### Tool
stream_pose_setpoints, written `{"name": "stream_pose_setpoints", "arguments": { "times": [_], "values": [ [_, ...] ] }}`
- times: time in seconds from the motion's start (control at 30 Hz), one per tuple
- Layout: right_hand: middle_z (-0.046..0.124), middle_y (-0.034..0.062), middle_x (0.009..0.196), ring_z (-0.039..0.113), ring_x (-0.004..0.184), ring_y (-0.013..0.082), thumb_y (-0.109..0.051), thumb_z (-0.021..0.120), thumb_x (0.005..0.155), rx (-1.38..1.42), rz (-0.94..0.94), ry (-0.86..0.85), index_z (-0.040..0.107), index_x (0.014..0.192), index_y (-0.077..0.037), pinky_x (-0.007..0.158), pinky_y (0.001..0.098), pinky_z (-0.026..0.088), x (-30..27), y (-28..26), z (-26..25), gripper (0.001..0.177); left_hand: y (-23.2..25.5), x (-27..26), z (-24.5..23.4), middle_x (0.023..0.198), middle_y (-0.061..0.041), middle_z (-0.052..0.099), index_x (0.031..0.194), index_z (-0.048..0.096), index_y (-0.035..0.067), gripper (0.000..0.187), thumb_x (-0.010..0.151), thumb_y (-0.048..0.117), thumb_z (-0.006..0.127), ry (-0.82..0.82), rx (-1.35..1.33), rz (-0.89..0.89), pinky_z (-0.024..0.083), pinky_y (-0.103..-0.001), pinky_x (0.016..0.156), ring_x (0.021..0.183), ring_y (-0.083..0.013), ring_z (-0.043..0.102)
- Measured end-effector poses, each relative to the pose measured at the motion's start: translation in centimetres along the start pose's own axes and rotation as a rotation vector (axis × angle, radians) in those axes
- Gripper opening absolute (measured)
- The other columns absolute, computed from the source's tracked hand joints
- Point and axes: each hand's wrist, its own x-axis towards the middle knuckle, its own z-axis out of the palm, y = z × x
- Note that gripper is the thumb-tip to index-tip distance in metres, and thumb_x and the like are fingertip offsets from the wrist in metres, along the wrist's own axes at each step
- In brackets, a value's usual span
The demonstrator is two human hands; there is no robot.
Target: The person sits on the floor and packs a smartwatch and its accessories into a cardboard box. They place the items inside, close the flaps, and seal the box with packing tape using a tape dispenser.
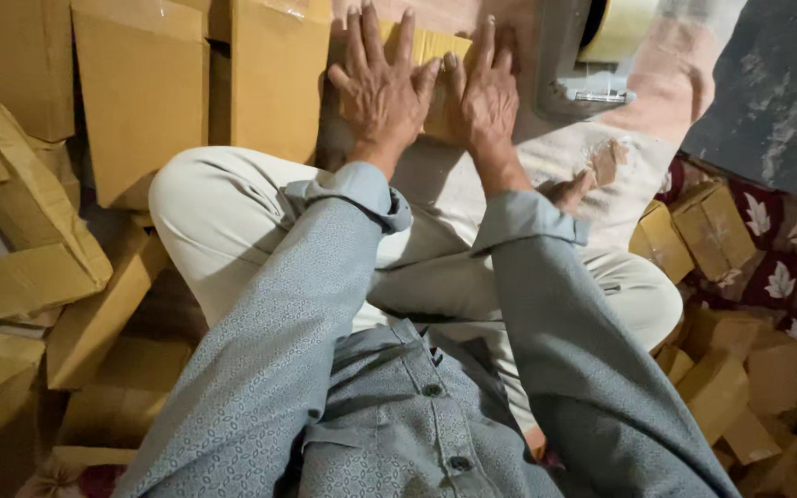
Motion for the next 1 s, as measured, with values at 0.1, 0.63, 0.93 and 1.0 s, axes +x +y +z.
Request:
{"name": "stream_pose_setpoints", "arguments": {
  "times": [0.1,0.63,0.93,1.0],
  "values": [
    [0.032,0.0336,0.162,0.045,0.137,0.0502,-0.052,0.047,0.111,-0.003,0.143,-0.149,0.033,0.161,-0.012,0.109,0.0531,0.047,1.4,0.2,0.2,0.066,-0.9,1.0,1.2,0.163,-0.015,0.024,0.155,0.041,0.027,0.061,0.104,0.058,0.049,0.038,0.007,0.004,0.037,-0.068,0.100,0.149,-0.0407,0.023],
    [0.042,0.0211,0.151,0.041,0.134,0.0457,-0.052,0.051,0.105,-0.291,0.260,0.058,0.055,0.144,-0.015,0.101,0.0604,0.038,0.9,-5.3,0.8,0.055,0.5,2.7,1.4,0.136,-0.019,0.051,0.133,0.054,0.012,0.062,0.092,0.057,0.060,0.313,-0.154,-0.296,0.047,-0.059,0.088,0.123,-0.0405,0.051],
    [0.034,0.0259,0.158,0.048,0.128,0.0445,-0.058,0.052,0.106,-0.199,0.388,0.080,0.041,0.155,-0.013,0.099,0.0548,0.043,1.1,-4.9,-0.1,0.068,0.6,2.6,0.7,0.126,-0.021,0.051,0.153,0.036,0.018,0.085,0.089,0.071,0.056,0.213,0.051,-0.156,0.045,-0.057,0.079,0.104,-0.0396,0.052],
    [0.033,0.0272,0.158,0.049,0.127,0.0460,-0.060,0.052,0.105,-0.153,0.416,0.091,0.032,0.160,-0.012,0.099,0.0548,0.044,-1.2,-5.5,0.2,0.076,0.5,1.5,0.8,0.123,-0.019,0.052,0.157,0.033,0.019,0.088,0.091,0.074,0.054,0.170,0.044,-0.177,0.045,-0.054,0.081,0.102,-0.0379,0.052]
  ]
}}
